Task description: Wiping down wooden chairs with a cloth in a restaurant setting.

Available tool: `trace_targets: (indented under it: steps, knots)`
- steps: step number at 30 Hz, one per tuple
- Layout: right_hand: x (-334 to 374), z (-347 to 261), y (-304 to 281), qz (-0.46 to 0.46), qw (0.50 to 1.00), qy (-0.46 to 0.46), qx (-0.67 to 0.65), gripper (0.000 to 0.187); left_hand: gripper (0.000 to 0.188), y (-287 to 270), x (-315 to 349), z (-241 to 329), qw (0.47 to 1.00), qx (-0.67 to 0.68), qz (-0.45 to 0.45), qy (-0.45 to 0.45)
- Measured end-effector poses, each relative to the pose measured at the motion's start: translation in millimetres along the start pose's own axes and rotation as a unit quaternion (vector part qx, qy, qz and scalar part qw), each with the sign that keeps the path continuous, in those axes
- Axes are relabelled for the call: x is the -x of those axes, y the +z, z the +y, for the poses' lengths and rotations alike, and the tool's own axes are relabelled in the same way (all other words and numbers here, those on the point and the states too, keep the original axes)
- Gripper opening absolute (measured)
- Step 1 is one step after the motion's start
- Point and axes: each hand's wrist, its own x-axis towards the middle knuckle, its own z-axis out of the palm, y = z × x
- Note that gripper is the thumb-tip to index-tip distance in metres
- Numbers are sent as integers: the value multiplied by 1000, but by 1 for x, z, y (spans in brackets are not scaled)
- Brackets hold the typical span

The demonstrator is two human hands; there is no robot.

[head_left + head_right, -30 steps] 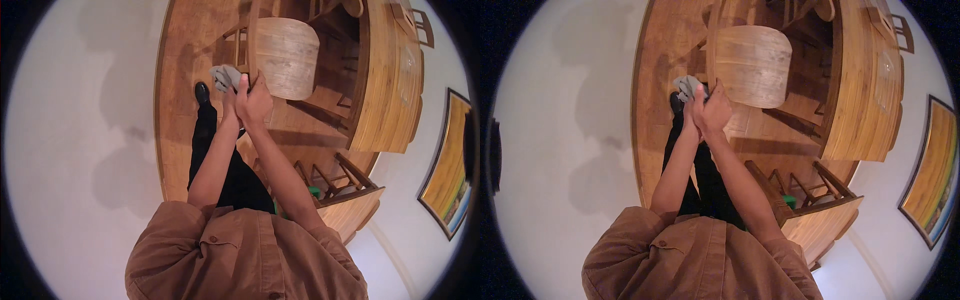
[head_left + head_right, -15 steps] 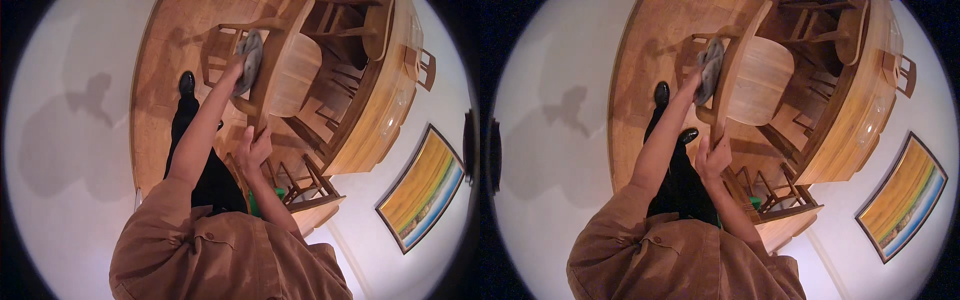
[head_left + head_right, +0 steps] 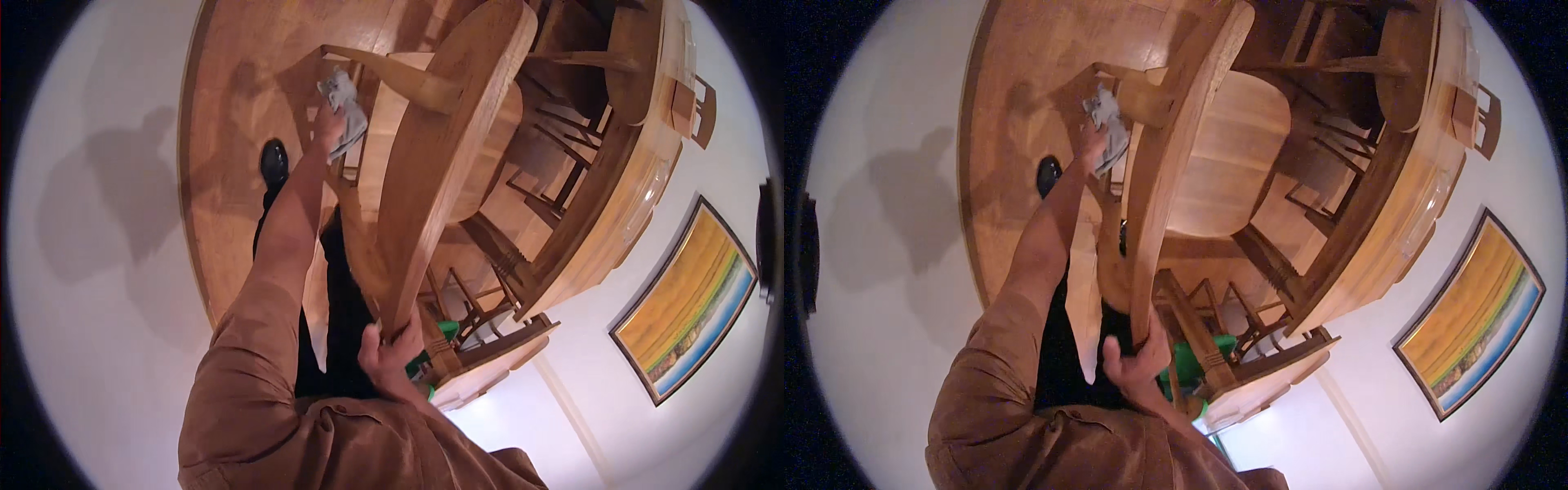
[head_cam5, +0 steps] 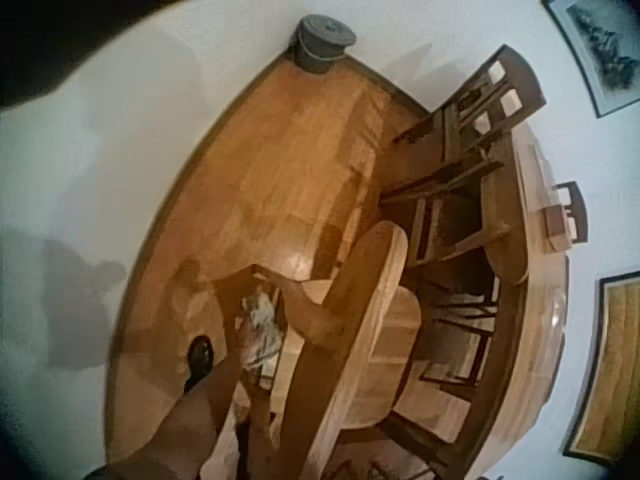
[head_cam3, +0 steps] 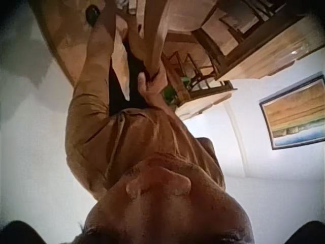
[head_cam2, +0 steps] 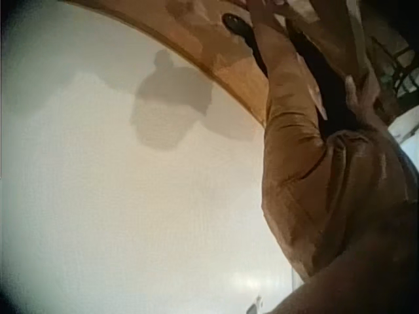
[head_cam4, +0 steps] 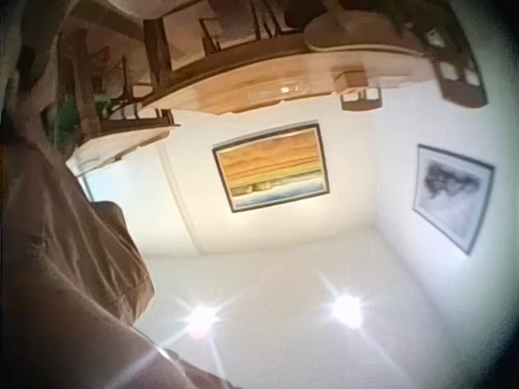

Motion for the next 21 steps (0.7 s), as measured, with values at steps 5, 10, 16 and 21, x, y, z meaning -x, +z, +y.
trace_targets:
  steps: [5,10,16,21]
  knots:
    - [-15,6,-15,-11,999,6,33,73,44,51,-7,5,988,91,-114,-42]
    - [-19,-3,-12,20,998,-57,-32,75,47,-16,-45,100,952,133,-240,-135]
    - [-23,2,-21,51,995,-72,-49,76,45,-92,86,98,949,195,-223,-104]
    - [-20,26,-31,59,985,-84,-138,75,45,-112,181,18,975,99,-147,-132]
